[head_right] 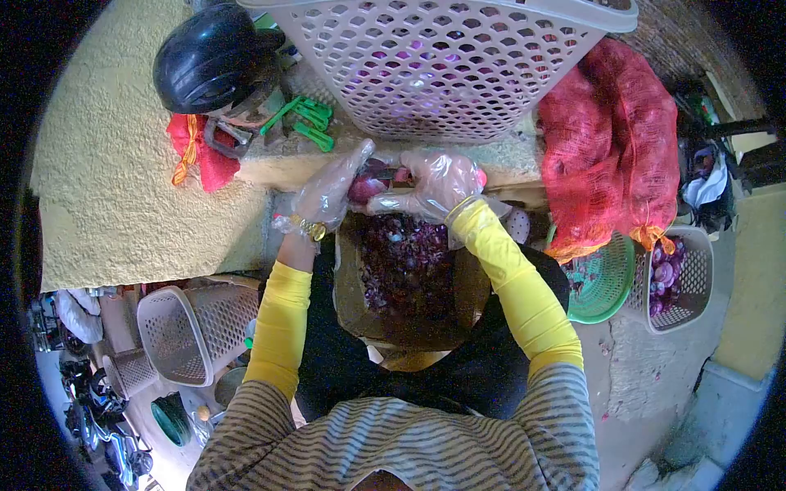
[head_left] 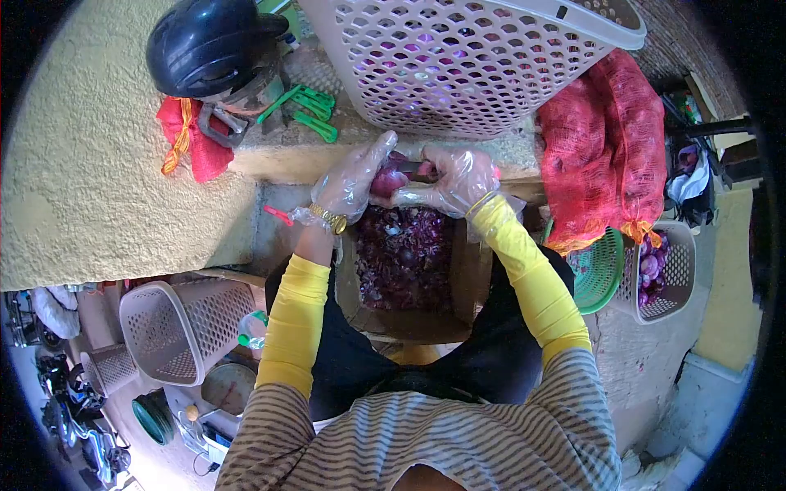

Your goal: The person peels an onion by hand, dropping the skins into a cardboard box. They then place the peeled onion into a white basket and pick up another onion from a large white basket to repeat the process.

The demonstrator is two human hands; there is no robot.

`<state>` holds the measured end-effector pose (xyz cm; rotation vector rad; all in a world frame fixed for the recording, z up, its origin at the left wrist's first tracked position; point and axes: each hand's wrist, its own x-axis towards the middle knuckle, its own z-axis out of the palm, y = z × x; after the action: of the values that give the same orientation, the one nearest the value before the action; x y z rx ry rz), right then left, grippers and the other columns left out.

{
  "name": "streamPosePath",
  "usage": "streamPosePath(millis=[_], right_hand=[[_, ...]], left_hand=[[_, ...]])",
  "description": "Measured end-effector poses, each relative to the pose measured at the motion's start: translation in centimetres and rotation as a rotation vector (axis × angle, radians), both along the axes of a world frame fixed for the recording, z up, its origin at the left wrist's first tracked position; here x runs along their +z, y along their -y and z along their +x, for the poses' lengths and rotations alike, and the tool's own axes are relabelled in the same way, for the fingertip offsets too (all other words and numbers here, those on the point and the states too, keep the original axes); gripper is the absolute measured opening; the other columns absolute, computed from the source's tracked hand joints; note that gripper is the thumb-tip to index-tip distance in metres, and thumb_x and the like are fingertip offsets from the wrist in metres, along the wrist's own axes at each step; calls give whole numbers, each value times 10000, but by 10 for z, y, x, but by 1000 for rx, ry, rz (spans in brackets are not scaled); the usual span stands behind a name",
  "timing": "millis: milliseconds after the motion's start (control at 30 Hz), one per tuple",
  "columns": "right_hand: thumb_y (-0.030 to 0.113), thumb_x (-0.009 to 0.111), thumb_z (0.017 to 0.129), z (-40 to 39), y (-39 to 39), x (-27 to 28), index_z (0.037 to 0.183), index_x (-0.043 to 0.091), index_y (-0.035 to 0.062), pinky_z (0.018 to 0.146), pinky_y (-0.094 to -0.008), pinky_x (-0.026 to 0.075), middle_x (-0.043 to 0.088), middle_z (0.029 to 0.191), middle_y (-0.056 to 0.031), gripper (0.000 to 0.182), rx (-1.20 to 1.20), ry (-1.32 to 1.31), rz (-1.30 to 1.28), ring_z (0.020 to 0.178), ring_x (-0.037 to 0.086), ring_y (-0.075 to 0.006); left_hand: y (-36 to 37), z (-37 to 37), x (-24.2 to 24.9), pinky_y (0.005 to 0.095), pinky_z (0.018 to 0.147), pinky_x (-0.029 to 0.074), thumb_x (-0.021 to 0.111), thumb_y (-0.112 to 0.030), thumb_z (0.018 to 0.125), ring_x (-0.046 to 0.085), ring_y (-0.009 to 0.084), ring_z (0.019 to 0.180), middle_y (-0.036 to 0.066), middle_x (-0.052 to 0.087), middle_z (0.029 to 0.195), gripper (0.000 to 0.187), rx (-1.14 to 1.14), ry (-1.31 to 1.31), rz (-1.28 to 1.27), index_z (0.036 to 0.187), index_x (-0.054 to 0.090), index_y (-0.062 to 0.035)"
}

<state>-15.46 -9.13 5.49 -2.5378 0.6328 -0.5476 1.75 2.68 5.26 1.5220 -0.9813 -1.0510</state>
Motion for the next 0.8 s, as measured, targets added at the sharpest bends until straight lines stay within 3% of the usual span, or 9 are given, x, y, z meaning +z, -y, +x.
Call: streamPosePath(millis=[67,100,133,167,300,367,467,667,800], right_hand=[[713,809,606,-1,4,-4,843,692,113,583,-386,532,669,667,-58,655,-1,-41,-12,584,664,-245],[713,809,606,-1,5,-5,843,692,113,583,-386,532,669,667,-58,655,-3,-41,-10,584,664,-245],[725,776,637,-1,5,-4,816,705,119,608,-408,535,674,670,-84,636,-3,-84,30,614,674,-277],[737,743,668,-1,6,-4,790,718,124,634,-429,538,679,672,-109,625,-2,-126,69,644,684,-309],[730,718,707,0,8,-11,787,717,122,644,-441,538,677,669,-125,613,-20,-185,127,648,684,-325],[719,678,759,-1,8,-12,760,712,120,659,-451,541,679,672,-138,600,-3,-206,128,662,687,-339],[700,635,810,-1,10,-13,743,712,125,669,-458,542,684,684,-143,584,32,-233,116,672,687,-348],[674,597,853,-3,11,-17,718,716,148,655,-459,531,679,674,-137,556,126,-205,39,649,673,-351],[674,599,849,-3,7,-13,704,713,150,639,-448,527,674,661,-129,555,147,-273,13,638,668,-344]], left_hand=[[5,16,-36,327,775,543,469,-572,995,671,165,803,135,697,1001,645,-73,688,-433,1130,646,34],[5,14,-25,327,775,543,469,-572,995,671,165,803,135,697,1001,645,-75,688,-431,1130,646,34],[3,9,-3,382,866,525,546,-244,900,641,283,966,194,652,1129,488,-136,456,-141,1323,487,-7],[3,6,9,437,956,507,623,85,804,611,400,1129,253,606,1256,783,-191,221,145,1516,327,-48],[4,8,-3,397,928,523,650,-89,899,660,343,1013,206,655,1157,562,-211,124,70,1418,450,-9],[14,9,-11,367,822,572,575,-354,996,679,242,872,133,679,1044,421,-76,-272,233,1233,587,-7],[16,-2,-18,294,593,594,537,-550,976,666,161,739,103,657,903,595,46,-392,225,1046,639,32],[13,1,-24,335,630,605,512,-473,1017,663,151,792,84,671,972,457,24,-300,196,1125,619,-42],[7,0,-22,310,657,609,552,-542,972,666,176,756,105,653,950,584,24,-349,212,1076,639,26]])
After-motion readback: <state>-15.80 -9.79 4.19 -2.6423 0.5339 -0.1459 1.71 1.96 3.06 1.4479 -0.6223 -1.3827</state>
